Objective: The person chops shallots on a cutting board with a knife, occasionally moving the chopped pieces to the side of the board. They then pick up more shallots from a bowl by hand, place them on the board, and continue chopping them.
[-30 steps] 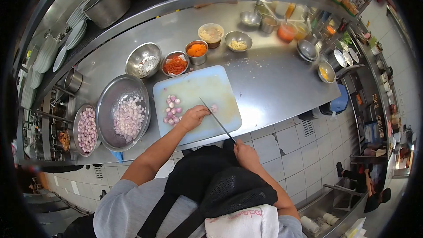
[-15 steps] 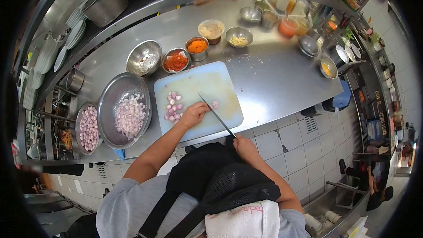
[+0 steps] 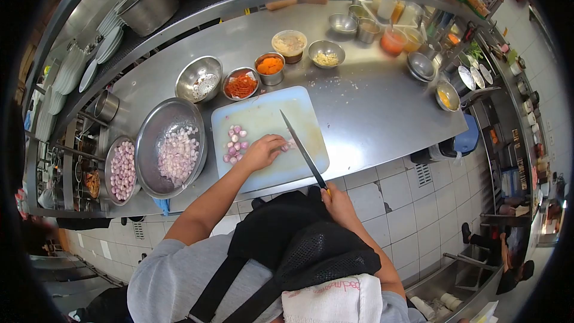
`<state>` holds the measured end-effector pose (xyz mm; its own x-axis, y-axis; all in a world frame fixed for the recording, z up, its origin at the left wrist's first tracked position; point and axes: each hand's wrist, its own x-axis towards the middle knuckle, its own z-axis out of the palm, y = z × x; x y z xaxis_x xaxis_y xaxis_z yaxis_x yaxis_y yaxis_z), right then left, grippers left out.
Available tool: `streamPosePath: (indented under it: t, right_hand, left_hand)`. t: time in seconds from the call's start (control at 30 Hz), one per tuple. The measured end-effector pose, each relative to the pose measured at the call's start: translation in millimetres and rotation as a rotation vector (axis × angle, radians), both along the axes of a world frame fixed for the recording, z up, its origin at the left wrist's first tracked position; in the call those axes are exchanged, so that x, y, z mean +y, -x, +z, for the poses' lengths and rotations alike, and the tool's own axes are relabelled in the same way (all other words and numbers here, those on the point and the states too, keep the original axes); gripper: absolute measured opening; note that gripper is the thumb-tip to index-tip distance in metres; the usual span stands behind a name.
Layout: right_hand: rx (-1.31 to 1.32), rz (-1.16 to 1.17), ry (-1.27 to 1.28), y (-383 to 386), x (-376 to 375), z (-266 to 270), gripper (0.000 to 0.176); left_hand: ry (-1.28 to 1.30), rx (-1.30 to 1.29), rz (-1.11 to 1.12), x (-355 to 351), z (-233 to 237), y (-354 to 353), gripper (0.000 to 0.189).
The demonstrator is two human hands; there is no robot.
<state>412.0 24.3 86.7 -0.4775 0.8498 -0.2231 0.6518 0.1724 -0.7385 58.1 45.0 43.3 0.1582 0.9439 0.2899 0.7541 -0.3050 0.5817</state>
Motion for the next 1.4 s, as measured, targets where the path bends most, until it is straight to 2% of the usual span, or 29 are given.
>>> streamPosePath:
  t: [0.07, 0.17, 0.23, 0.27, 0.33, 0.43, 0.57, 0.63, 0.73, 0.87, 1.0, 1.1, 1.17, 1.27, 1.4]
  right_hand:
    - [-0.003, -0.004, 0.015, -4, 0, -7, 0.031]
    - [0.007, -0.038, 0.041, -10, -5, -16, 0.031]
    - [0.031, -0.073, 0.052, -8, -3, -15, 0.032]
    - [0.023, -0.065, 0.081, -10, -5, -15, 0.032]
    - [0.019, -0.057, 0.107, -8, -7, -11, 0.033]
    - [-0.023, -0.016, 0.071, -4, -13, -10, 0.034]
    - [-0.056, 0.002, 0.050, -5, -20, -14, 0.034]
    - [-0.074, 0.009, 0.040, -5, -20, -18, 0.033]
    - [-0.128, 0.042, 0.043, -3, -23, -26, 0.034]
    - [-0.236, 0.089, -0.030, 7, -23, -27, 0.032]
    - [-0.353, 0.110, -0.060, 13, -27, 3, 0.027]
    - [-0.370, 0.080, -0.070, 16, -35, -5, 0.026]
    - [-0.318, 0.087, -0.085, 24, -27, -37, 0.026]
    - [-0.293, 0.091, -0.080, 31, -15, -36, 0.027]
    - [-0.332, 0.087, -0.096, 26, -17, -8, 0.028]
  left_hand:
    - [-0.021, 0.031, -0.047, 6, -5, 1, 0.030]
    - [0.082, 0.098, -0.070, 11, -6, -4, 0.032]
    - [0.036, 0.004, 0.061, 6, -6, -14, 0.033]
    - [0.044, 0.008, 0.056, 1, -8, -20, 0.033]
    - [0.176, -0.074, 0.232, 0, -10, -30, 0.036]
    - [0.217, -0.116, 0.315, -8, -1, -37, 0.039]
    - [0.154, -0.176, 0.236, -13, -1, -23, 0.033]
    - [-0.070, -0.062, -0.035, -3, -16, -10, 0.021]
    - [0.026, -0.069, -0.041, 0, -18, -7, 0.013]
    - [0.032, -0.088, -0.012, 0, -24, -9, 0.011]
    - [0.028, -0.030, 0.012, 0, -25, -12, 0.009]
    - [0.001, -0.001, 0.007, 0, -21, -13, 0.008]
    - [-0.014, -0.013, 0.003, -3, -25, -12, 0.008]
    - [-0.015, -0.031, 0.004, -3, -29, -13, 0.009]
    - [-0.036, -0.024, 0.018, -5, -21, -14, 0.008]
